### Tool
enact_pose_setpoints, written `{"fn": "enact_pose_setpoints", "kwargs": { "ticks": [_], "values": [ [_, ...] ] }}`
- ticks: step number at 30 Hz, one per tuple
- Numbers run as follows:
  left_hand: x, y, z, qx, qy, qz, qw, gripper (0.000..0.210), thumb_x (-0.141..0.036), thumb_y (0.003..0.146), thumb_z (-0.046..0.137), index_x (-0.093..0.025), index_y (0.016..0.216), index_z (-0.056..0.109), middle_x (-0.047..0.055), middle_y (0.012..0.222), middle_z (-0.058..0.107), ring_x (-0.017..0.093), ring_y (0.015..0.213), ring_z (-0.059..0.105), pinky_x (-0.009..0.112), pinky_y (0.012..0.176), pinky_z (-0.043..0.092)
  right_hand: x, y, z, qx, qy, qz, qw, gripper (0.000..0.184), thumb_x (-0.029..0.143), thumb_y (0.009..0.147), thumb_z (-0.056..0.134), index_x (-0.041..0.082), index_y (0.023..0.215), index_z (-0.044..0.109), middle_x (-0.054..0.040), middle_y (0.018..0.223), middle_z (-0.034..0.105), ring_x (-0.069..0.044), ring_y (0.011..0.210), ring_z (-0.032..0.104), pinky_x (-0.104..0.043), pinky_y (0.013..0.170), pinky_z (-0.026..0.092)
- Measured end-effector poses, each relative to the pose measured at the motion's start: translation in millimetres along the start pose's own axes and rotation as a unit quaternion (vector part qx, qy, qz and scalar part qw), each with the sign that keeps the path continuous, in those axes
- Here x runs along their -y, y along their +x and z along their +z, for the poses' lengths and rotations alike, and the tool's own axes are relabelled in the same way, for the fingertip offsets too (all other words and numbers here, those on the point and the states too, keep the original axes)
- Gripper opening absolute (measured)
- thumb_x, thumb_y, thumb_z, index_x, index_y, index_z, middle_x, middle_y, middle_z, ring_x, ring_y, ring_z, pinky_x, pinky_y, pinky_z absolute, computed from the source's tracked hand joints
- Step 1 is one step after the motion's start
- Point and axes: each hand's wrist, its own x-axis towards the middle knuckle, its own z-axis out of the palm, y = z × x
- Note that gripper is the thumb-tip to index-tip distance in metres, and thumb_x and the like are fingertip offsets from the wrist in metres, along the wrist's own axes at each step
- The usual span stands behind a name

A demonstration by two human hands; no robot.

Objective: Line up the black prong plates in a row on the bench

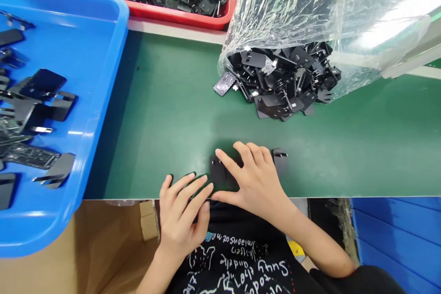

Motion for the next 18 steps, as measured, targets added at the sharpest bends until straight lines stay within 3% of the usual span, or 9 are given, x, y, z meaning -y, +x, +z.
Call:
{"fn": "enact_pose_setpoints", "kwargs": {
  "ticks": [4,13,16,18],
  "values": [
    [-3.1,-2.1,-2.4,0.031,0.002,0.024,0.999,0.031,-0.007,0.078,0.056,-0.019,0.104,0.066,0.008,0.103,0.073,0.026,0.115,0.058,0.059,0.111,0.029,6.4,-12.0,3.6,-0.022,-0.015,-0.026,0.999,0.069,0.070,0.085,0.046,0.021,0.133,0.050,-0.0142,0.121,0.052,-0.029,0.106,0.042,-0.044,0.091,0.034],
    [-7.7,-16.0,-9.7,0.028,-0.068,0.008,0.997,0.030,-0.008,0.079,0.056,-0.022,0.102,0.068,0.005,0.100,0.074,0.023,0.110,0.062,0.053,0.110,0.035,2.0,-21.6,8.0,-0.082,-0.027,-0.084,0.993,0.058,0.066,0.087,0.048,0.016,0.115,0.061,-0.0095,0.097,0.058,-0.022,0.086,0.046,-0.037,0.081,0.036],
    [-15.5,-13.9,-13.0,-0.027,-0.193,-0.108,0.975,0.029,-0.014,0.086,0.052,-0.024,0.108,0.067,0.003,0.108,0.072,0.021,0.110,0.064,0.049,0.109,0.040,1.5,-19.9,-1.8,-0.097,0.021,-0.060,0.993,0.057,0.066,0.087,0.048,0.016,0.111,0.062,-0.0085,0.093,0.056,-0.021,0.086,0.047,-0.035,0.078,0.038],
    [-23.5,-3.7,-14.3,-0.053,-0.352,-0.242,0.902,0.034,-0.025,0.094,0.039,-0.027,0.119,0.062,0.004,0.119,0.069,0.021,0.111,0.064,0.044,0.102,0.048,5.2,-17.7,-13.2,-0.123,0.073,-0.045,0.989,0.059,0.068,0.086,0.047,0.016,0.109,0.063,-0.0079,0.092,0.055,-0.020,0.085,0.048,-0.033,0.077,0.040]
  ]
}}
